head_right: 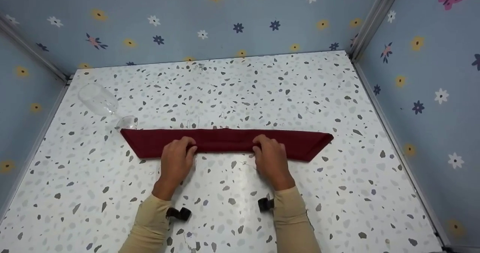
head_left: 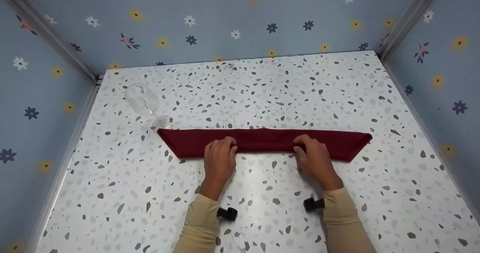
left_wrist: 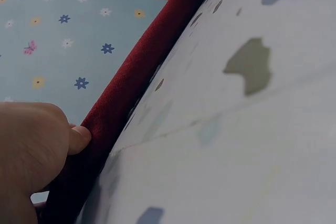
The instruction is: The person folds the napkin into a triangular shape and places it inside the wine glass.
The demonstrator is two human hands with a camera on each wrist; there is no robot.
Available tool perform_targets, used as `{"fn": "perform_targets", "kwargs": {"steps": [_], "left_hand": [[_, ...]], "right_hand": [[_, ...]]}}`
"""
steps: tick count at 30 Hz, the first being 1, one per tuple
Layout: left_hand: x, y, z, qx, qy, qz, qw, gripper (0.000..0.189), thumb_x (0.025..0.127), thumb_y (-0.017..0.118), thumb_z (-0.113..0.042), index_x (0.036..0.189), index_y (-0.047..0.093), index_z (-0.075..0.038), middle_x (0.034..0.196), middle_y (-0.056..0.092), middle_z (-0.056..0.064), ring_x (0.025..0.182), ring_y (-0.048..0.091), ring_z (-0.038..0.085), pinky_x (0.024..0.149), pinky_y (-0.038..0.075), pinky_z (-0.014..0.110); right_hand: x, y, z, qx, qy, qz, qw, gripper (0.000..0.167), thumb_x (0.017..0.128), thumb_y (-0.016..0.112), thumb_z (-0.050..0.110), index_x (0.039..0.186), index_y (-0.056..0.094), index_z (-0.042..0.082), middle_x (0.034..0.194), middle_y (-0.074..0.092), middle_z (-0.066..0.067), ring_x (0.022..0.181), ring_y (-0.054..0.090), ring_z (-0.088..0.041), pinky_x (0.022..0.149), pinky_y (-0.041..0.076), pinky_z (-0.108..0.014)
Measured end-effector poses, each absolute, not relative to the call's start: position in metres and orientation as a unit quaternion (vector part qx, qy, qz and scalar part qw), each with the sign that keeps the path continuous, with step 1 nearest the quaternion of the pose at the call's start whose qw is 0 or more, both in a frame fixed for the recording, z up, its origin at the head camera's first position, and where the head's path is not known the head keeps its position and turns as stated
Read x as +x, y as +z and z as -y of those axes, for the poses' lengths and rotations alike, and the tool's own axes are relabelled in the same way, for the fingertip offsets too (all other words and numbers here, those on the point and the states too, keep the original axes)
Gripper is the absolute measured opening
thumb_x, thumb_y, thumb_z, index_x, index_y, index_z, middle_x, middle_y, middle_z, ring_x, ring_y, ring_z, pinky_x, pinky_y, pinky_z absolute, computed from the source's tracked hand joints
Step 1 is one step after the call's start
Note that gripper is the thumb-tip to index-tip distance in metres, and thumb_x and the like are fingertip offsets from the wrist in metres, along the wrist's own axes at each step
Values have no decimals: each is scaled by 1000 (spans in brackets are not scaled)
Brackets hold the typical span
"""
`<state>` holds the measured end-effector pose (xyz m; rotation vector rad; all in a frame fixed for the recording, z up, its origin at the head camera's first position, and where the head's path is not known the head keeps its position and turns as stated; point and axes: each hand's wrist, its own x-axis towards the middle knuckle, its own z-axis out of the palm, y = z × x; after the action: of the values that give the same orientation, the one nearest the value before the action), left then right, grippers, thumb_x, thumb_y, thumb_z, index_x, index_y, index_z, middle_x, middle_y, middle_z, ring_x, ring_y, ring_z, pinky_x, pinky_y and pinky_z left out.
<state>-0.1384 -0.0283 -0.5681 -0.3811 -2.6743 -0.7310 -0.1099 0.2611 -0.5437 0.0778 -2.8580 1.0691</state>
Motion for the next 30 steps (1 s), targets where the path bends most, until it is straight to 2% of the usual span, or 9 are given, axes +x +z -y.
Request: {"fn": "perform_targets", "kwargs": {"steps": [4,9,13,19,25,30], "left_hand": [[-139,-567,27,-126,-258,943,170,10,93,70,-12,94,60,-15,86,68,1,89,62,26,100,42,46],[-140,-565,28,-124,-249,943,182,6,93,70,-12,93,65,-15,87,68,2,90,63,27,99,42,47],[-138,-568,30,-120,-245,942,195,5,91,71,-12,94,70,-16,87,69,2,90,63,27,99,42,49],[-134,-569,35,-112,-244,941,204,7,92,73,-19,97,78,-20,90,70,2,91,62,25,101,40,53],[-132,-563,40,-113,-238,949,176,14,91,75,-24,104,81,-21,96,68,1,96,60,26,107,34,58],[-133,-563,53,-138,-246,949,140,23,90,77,-26,113,79,-22,105,68,1,104,58,27,113,23,64]], "right_hand": [[-112,-546,-263,32,342,937,67,10,97,65,7,104,62,13,100,66,-3,96,61,-21,90,46,-44],[-113,-546,-264,42,337,936,89,10,94,66,2,97,67,12,97,64,-2,95,62,-20,86,49,-41],[-111,-546,-264,43,328,940,88,13,93,64,1,99,72,10,100,64,-3,96,63,-22,87,49,-43],[-107,-545,-266,52,287,951,99,16,93,66,8,104,78,11,105,67,-6,101,63,-26,87,42,-49],[-107,-544,-269,53,261,960,90,21,91,68,17,108,79,14,110,68,-7,106,58,-30,87,39,-49],[-106,-543,-271,57,250,964,70,27,89,71,21,114,77,15,122,65,-9,113,54,-32,90,39,-51]]}}
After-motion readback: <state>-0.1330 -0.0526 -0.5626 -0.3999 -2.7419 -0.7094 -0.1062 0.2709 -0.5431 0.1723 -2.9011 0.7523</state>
